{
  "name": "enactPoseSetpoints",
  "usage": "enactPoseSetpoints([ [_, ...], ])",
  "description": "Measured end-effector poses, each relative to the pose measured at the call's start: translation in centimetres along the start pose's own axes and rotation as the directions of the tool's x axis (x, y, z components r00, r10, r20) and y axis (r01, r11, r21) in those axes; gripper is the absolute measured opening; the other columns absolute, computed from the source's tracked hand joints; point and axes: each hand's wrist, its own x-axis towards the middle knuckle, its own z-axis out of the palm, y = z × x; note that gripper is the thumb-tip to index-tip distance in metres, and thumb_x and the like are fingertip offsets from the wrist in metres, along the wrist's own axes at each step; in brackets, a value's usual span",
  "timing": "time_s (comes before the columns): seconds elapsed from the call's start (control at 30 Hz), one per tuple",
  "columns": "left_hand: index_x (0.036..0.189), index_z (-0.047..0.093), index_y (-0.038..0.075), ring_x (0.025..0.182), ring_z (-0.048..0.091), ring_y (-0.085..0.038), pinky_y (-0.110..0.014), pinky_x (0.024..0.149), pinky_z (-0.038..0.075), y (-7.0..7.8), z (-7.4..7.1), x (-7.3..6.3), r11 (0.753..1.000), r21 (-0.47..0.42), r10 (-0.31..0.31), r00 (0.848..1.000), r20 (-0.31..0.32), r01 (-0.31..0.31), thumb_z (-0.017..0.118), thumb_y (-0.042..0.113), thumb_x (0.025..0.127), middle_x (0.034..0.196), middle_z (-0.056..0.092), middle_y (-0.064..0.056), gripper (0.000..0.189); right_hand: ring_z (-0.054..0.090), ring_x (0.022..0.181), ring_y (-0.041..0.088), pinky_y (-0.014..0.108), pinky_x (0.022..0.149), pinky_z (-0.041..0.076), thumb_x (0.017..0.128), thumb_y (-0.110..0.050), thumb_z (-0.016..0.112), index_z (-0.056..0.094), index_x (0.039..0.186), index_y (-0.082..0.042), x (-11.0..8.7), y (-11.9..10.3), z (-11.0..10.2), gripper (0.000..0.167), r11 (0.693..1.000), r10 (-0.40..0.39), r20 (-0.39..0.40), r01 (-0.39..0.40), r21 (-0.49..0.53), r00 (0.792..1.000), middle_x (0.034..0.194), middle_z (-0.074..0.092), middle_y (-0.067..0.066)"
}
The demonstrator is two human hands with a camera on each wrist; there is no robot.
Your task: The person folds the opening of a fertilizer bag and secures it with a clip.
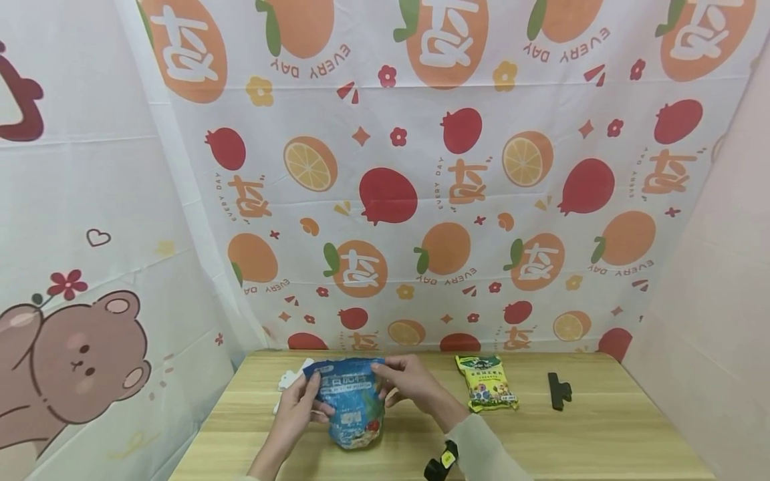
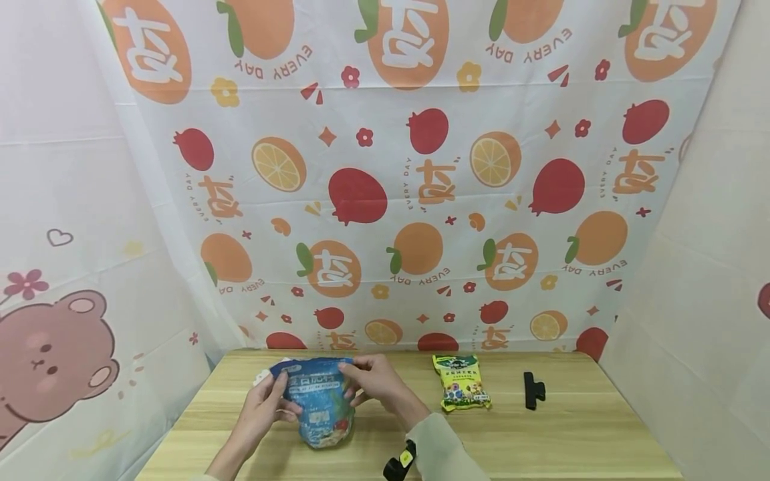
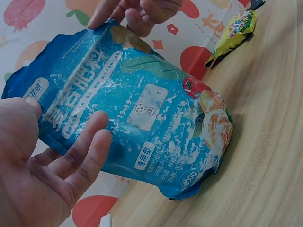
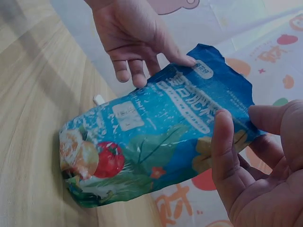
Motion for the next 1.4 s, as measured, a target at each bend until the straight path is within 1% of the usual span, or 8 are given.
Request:
enactPoseSetpoints([
  [0.13,0.134,0.055,0.002,0.07,0.074,-0.028,-0.046,0.066,0.062,-0.2,-0.1,0.0,1.0,0.004,-0.017,1.0,0.008,0.017,0.043,0.044,0.108,0.089,0.071,-0.016,0.051,0.065,0.059,0.011,0.026,0.051,0.057,0.097,-0.039,0.068,0.073,0.095,-0.004,-0.3,-0.2,0.1,0.035,1.0,0.01,-0.006,-0.01,-0.008,1.0,0.075,0.062,0.001],
  [0.37,0.131,0.055,0.0,0.069,0.074,-0.028,-0.045,0.066,0.062,-0.4,-0.3,-0.1,1.0,0.005,-0.03,0.999,0.018,0.03,0.043,0.045,0.108,0.086,0.071,-0.017,0.053,0.063,0.058,0.011,0.027,0.051,0.058,0.096,-0.039,0.069,0.077,0.097,-0.006,-0.5,0.1,0.0,0.034,1.0,0.02,-0.024,-0.021,-0.003,1.0,0.079,0.061,0.001],
  [0.53,0.138,0.054,0.001,0.065,0.072,-0.026,-0.043,0.063,0.062,-0.3,-0.3,-0.2,0.999,0.015,-0.036,0.999,0.023,0.036,0.043,0.046,0.107,0.08,0.071,-0.017,0.056,0.063,0.058,0.011,0.028,0.052,0.058,0.094,-0.039,0.071,0.071,0.08,-0.007,-0.7,0.0,-0.1,0.035,1.0,0.023,-0.028,-0.024,-0.011,0.999,0.078,0.063,0.002],
  [0.6,0.138,0.055,0.001,0.063,0.071,-0.025,-0.041,0.061,0.062,-0.3,-0.4,-0.2,0.999,0.023,-0.033,0.999,0.018,0.033,0.044,0.046,0.107,0.077,0.07,-0.018,0.055,0.063,0.058,0.011,0.028,0.052,0.058,0.094,-0.039,0.071,0.073,0.08,-0.007,-0.7,0.0,-0.1,0.035,1.0,0.021,-0.028,-0.021,-0.016,0.999,0.081,0.065,0.002],
  [0.8,0.127,0.062,-0.001,0.06,0.07,-0.023,-0.037,0.059,0.061,-0.1,-0.4,-0.4,0.998,0.052,-0.034,0.999,-0.007,0.034,0.044,0.048,0.107,0.074,0.07,-0.016,0.056,0.062,0.057,0.009,0.024,0.05,0.056,0.096,-0.038,0.069,0.079,0.092,-0.003,-0.9,0.0,-0.3,0.036,0.999,0.028,-0.021,-0.028,-0.018,0.999,0.099,0.069,0.006],
  [1.03,0.129,0.062,-0.002,0.061,0.069,-0.02,-0.033,0.059,0.06,0.3,-0.3,-0.5,0.996,0.068,-0.056,0.998,-0.002,0.056,0.045,0.048,0.106,0.074,0.07,-0.014,0.058,0.06,0.056,0.009,0.022,0.05,0.055,0.097,-0.038,0.068,0.078,0.104,-0.006,-1.1,-0.3,-0.3,0.034,0.998,0.057,-0.017,-0.057,-0.011,0.998,0.089,0.066,0.004],
  [1.23,0.141,0.049,0.0,0.06,0.068,-0.018,-0.031,0.057,0.058,0.3,-0.3,-0.6,0.998,0.053,-0.043,0.999,0.006,0.043,0.047,0.041,0.107,0.082,0.07,-0.01,0.053,0.059,0.058,0.011,0.022,0.05,0.055,0.099,-0.034,0.066,0.074,0.11,-0.007,-1.1,-0.4,-0.2,0.031,0.997,0.077,-0.011,-0.077,-0.006,0.997,0.088,0.063,0.003],
  [1.4,0.147,0.034,0.016,0.057,0.069,-0.021,-0.034,0.055,0.058,0.3,-0.4,-0.7,1.0,0.015,-0.003,1.0,0.027,0.003,0.046,0.034,0.109,0.086,0.071,-0.012,0.044,0.06,0.061,0.013,0.023,0.052,0.056,0.1,-0.032,0.065,0.071,0.112,-0.008,-1.1,-0.3,-0.2,0.028,0.996,0.092,-0.016,-0.092,-0.01,0.996,0.093,0.064,0.006],
])
